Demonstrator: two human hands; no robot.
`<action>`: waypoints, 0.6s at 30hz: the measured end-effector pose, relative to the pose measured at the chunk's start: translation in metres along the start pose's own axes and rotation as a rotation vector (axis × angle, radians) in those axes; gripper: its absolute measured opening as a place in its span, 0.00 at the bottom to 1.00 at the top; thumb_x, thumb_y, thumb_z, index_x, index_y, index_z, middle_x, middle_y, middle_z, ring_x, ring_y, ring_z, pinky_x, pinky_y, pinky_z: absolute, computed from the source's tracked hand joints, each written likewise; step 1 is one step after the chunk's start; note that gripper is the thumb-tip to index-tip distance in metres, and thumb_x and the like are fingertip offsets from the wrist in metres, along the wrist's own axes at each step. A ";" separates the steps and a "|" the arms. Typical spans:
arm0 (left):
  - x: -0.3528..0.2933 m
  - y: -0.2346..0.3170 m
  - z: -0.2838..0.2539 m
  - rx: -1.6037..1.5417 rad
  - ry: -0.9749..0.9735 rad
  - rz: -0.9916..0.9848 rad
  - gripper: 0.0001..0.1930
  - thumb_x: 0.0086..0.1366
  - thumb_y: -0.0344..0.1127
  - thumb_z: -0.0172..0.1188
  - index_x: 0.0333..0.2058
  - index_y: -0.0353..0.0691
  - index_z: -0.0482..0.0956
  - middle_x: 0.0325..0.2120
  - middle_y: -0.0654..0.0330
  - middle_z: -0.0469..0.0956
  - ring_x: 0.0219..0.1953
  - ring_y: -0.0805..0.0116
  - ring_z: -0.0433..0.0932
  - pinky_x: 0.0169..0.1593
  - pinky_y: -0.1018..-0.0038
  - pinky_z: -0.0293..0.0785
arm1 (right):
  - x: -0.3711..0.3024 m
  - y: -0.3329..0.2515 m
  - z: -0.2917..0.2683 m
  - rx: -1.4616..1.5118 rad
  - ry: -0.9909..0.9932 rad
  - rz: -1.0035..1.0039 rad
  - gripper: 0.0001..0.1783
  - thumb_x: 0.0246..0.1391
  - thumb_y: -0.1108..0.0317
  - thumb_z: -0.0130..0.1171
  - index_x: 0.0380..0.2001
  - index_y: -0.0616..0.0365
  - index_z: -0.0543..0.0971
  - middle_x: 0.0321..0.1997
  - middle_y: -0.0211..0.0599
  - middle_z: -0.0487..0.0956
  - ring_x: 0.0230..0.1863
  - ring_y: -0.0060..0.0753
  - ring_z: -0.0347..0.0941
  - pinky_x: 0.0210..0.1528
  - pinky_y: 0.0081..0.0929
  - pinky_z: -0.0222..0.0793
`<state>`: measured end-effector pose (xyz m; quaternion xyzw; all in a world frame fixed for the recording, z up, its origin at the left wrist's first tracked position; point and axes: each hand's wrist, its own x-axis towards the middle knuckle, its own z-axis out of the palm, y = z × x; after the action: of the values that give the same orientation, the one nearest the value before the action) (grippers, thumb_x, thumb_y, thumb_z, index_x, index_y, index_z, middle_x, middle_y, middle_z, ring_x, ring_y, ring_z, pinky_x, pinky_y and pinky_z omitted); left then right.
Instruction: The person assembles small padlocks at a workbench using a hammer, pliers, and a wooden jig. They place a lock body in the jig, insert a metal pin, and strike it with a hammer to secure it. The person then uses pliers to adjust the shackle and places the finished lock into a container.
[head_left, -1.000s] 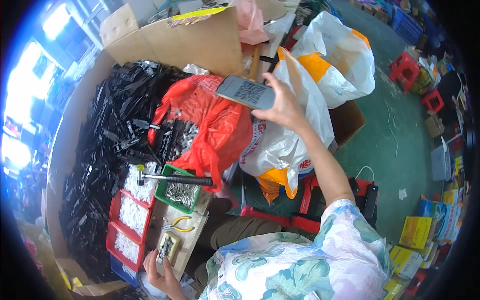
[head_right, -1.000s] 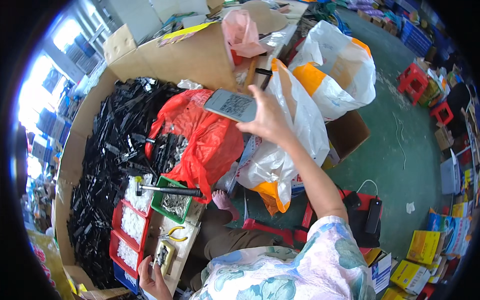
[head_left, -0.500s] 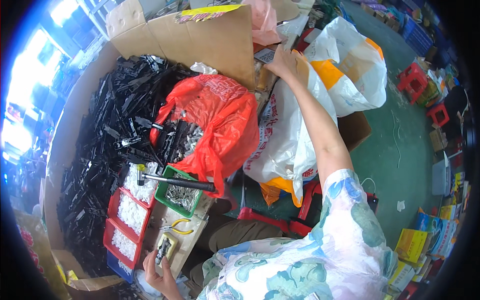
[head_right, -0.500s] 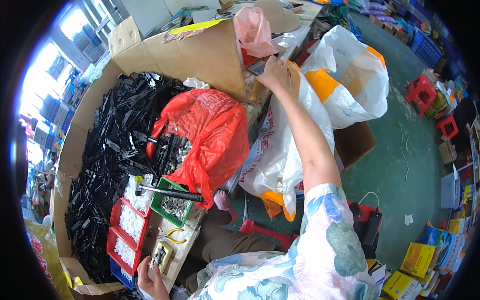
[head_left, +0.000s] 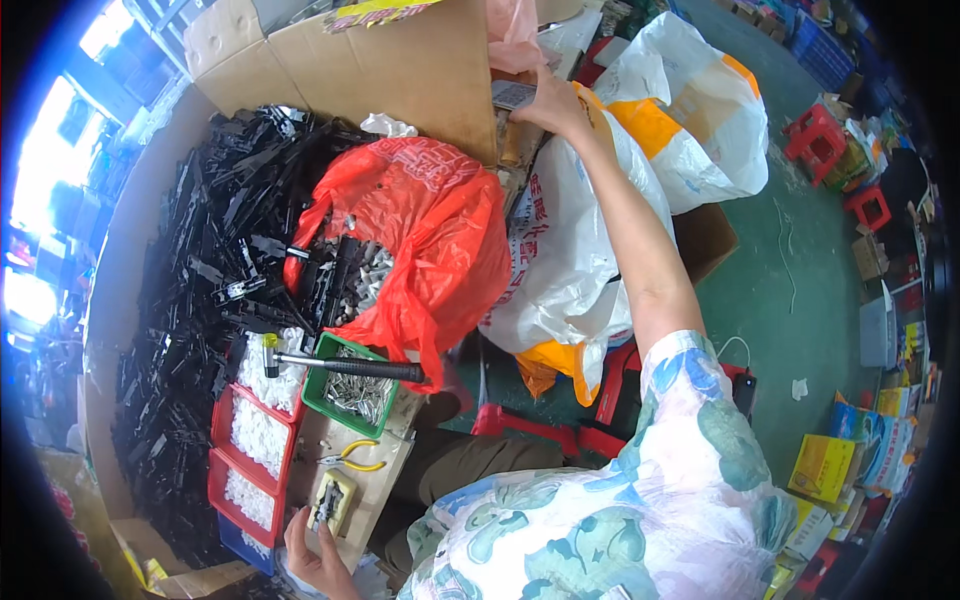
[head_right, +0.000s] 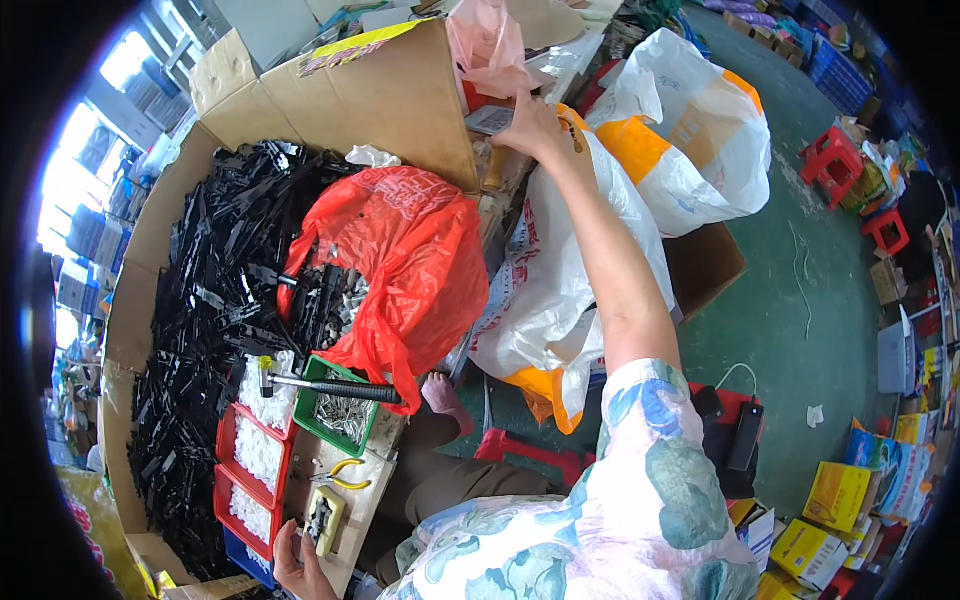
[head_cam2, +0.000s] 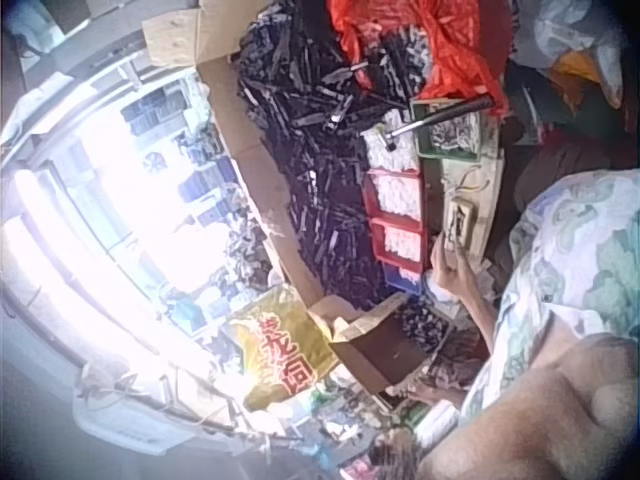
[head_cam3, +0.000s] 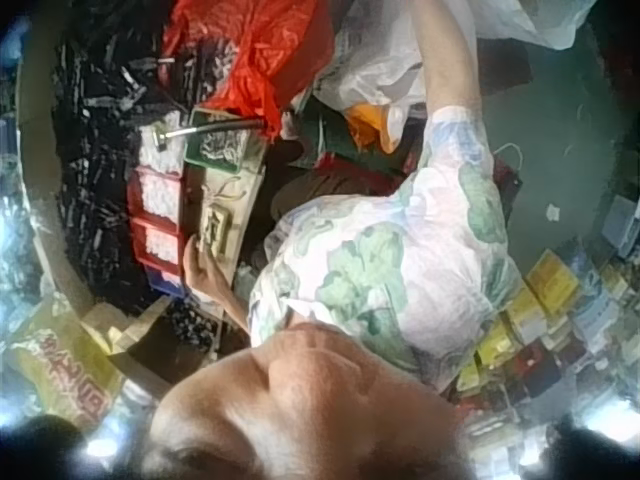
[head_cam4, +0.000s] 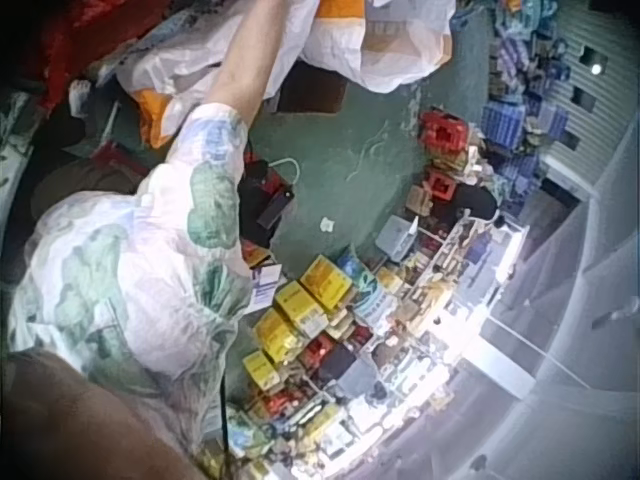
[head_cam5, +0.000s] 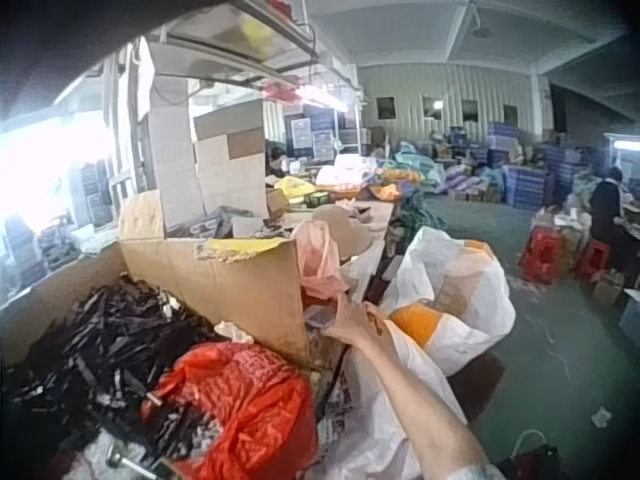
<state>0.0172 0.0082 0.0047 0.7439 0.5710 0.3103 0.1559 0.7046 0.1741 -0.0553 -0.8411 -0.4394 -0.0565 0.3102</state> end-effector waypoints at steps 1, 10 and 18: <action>0.001 0.000 0.000 0.008 0.002 0.005 0.15 0.62 0.27 0.67 0.48 0.34 0.84 0.44 0.54 0.84 0.45 0.62 0.81 0.51 0.68 0.75 | -0.001 0.000 -0.003 0.043 -0.038 -0.042 0.51 0.28 0.52 0.76 0.57 0.63 0.68 0.56 0.56 0.77 0.57 0.54 0.75 0.60 0.43 0.69; -0.015 -0.003 -0.006 -0.005 0.027 -0.015 0.17 0.59 0.25 0.65 0.48 0.28 0.81 0.44 0.46 0.82 0.48 0.53 0.80 0.57 0.63 0.71 | -0.003 0.005 0.059 0.143 -0.119 -0.307 0.52 0.27 0.49 0.77 0.60 0.56 0.70 0.55 0.53 0.78 0.57 0.58 0.75 0.62 0.45 0.69; -0.014 -0.020 -0.009 0.011 0.073 -0.028 0.17 0.53 0.23 0.69 0.44 0.32 0.84 0.42 0.49 0.83 0.46 0.53 0.81 0.52 0.65 0.74 | 0.048 0.091 -0.016 0.492 -0.038 -0.229 0.31 0.58 0.58 0.68 0.58 0.69 0.74 0.53 0.42 0.81 0.51 0.32 0.78 0.56 0.28 0.71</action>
<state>-0.0057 -0.0006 -0.0043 0.7247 0.5885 0.3319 0.1352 0.8071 0.1608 -0.0677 -0.6863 -0.5380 0.0331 0.4884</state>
